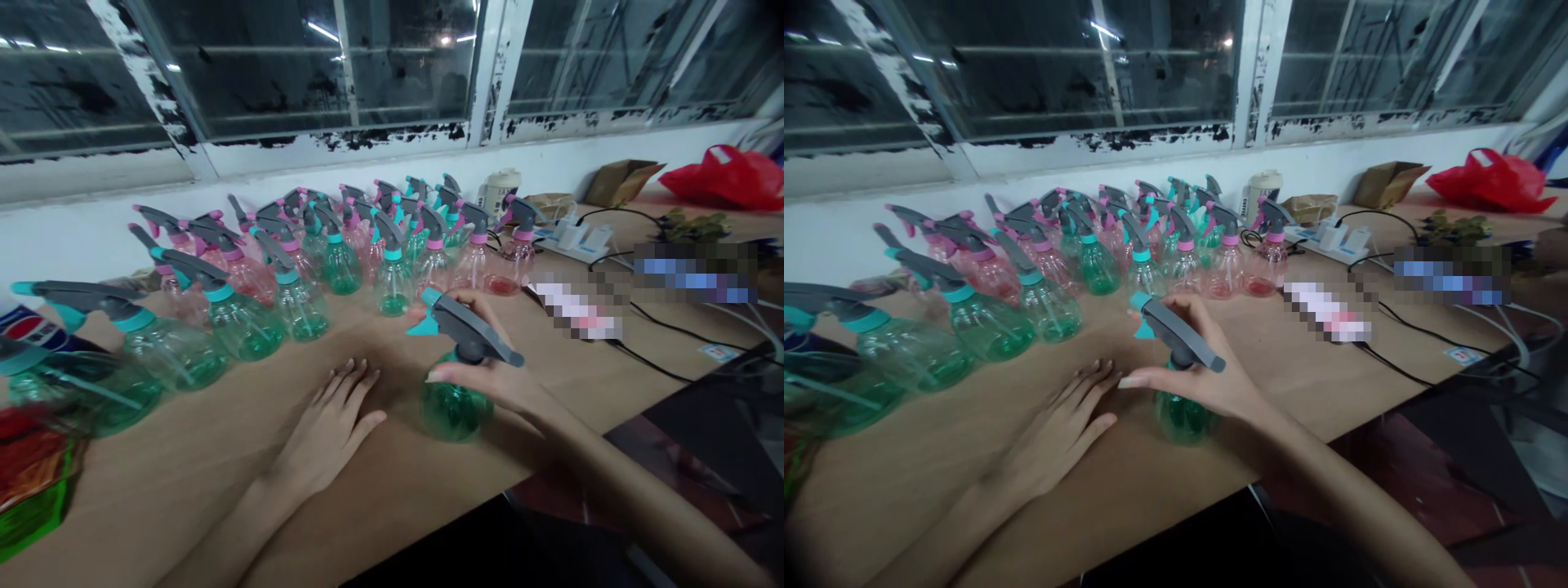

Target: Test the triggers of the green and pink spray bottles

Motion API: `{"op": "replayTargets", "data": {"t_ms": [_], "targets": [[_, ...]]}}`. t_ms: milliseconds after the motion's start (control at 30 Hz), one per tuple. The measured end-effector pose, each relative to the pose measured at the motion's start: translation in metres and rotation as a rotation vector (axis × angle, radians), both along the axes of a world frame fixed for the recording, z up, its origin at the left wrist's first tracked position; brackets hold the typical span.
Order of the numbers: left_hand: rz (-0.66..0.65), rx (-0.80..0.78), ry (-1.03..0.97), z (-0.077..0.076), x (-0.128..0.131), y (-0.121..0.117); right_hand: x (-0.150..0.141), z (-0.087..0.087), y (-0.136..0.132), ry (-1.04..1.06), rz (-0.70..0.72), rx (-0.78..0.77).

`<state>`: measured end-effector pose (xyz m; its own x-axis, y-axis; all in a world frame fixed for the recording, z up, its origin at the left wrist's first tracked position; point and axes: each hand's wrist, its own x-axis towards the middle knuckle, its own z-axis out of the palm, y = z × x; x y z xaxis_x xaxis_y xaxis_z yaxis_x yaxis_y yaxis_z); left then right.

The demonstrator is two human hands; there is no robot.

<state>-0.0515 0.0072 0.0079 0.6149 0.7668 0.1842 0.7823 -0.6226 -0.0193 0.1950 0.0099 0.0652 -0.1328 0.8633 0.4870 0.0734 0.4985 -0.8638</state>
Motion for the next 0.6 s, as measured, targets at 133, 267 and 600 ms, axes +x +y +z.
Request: {"op": "replayTargets", "data": {"t_ms": [133, 267, 600], "targets": [[0.013, -0.013, 0.002, -0.001, 0.001, 0.001, 0.002, -0.011, -0.001, 0.098, -0.164, 0.174], [0.012, -0.032, 0.004, 0.001, 0.002, -0.001, 0.006, -0.011, -0.010, 0.001, -0.294, 0.266], [0.017, -0.013, -0.002, -0.001, 0.004, -0.002, 0.015, -0.029, -0.041, -0.382, -0.529, 0.038]]}}
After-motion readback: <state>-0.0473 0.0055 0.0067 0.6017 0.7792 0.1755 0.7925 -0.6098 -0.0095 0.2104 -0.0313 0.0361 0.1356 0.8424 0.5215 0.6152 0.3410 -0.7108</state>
